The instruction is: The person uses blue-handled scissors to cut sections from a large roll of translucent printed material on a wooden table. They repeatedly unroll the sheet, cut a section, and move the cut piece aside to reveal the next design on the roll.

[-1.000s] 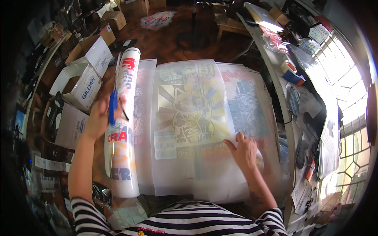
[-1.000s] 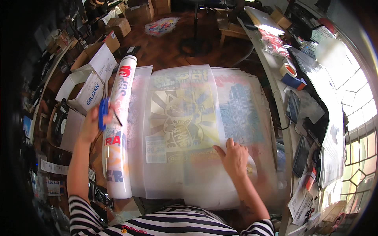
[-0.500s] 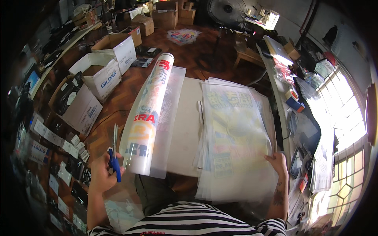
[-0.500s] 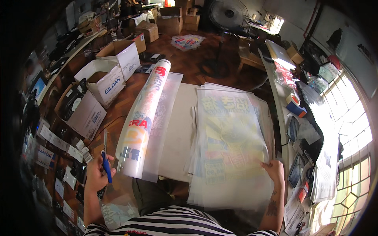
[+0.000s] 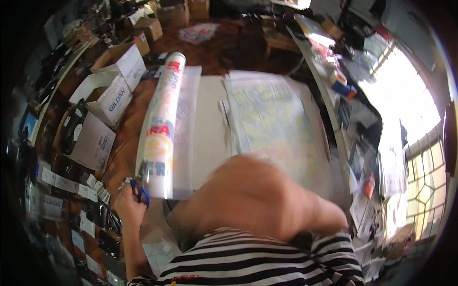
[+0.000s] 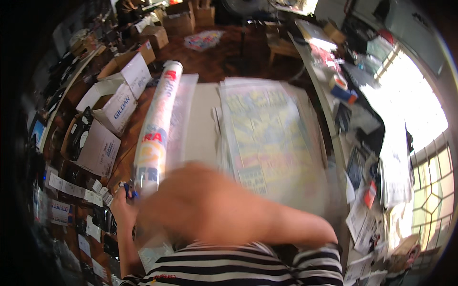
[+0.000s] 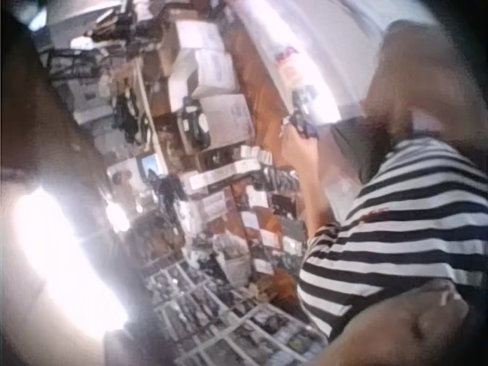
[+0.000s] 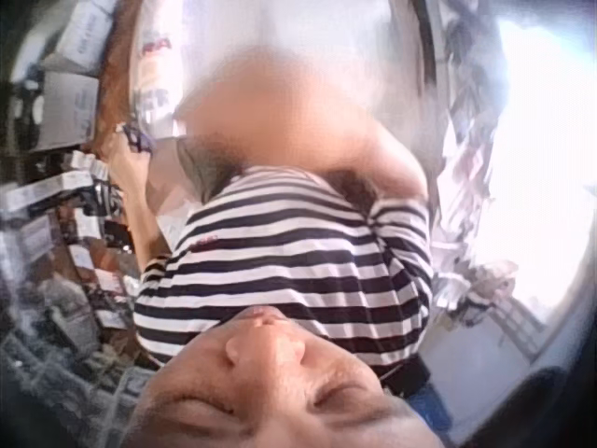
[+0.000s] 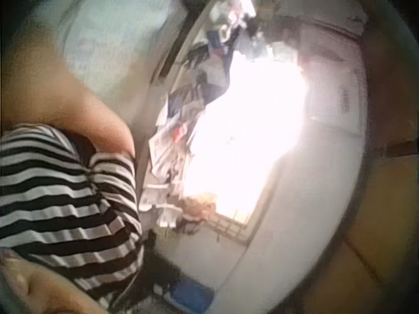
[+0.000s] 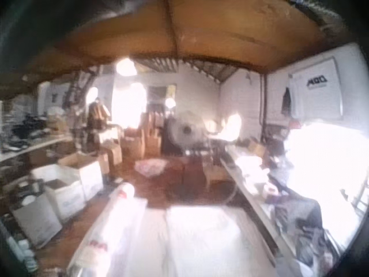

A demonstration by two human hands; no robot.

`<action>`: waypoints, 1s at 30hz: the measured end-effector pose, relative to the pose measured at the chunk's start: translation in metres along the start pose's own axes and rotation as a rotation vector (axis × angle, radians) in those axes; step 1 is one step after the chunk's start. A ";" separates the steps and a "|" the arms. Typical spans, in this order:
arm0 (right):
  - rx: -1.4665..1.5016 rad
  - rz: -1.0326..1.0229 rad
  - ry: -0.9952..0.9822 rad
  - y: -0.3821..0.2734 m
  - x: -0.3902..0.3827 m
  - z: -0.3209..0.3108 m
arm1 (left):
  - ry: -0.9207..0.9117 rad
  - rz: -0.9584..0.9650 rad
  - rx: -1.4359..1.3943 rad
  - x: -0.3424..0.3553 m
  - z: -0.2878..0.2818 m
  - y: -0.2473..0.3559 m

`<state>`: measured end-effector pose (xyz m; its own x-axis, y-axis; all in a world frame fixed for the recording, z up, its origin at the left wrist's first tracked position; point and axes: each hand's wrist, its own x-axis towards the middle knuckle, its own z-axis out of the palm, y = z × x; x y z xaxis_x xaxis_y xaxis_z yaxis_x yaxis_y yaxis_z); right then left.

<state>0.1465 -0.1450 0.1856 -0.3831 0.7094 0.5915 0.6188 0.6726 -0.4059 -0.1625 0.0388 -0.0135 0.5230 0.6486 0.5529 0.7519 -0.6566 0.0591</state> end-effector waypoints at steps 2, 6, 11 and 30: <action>0.095 -0.301 -0.101 -0.044 0.029 0.002 | -0.143 -0.195 -0.218 0.003 -0.030 0.013; 0.043 -0.352 -0.108 -0.074 0.028 -0.012 | -0.160 -0.362 -0.528 0.001 -0.010 0.027; 0.059 -0.321 -0.062 -0.055 0.039 -0.002 | -0.058 -0.435 -0.530 -0.010 0.000 0.030; 0.543 1.690 0.139 0.228 0.052 0.190 | 0.064 -0.195 -0.093 0.006 -0.017 0.040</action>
<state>0.1375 0.0858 -0.0087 0.4419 0.6330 -0.6356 -0.0455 -0.6918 -0.7207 -0.1356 0.0098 0.0065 0.3421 0.7432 0.5750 0.7947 -0.5553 0.2449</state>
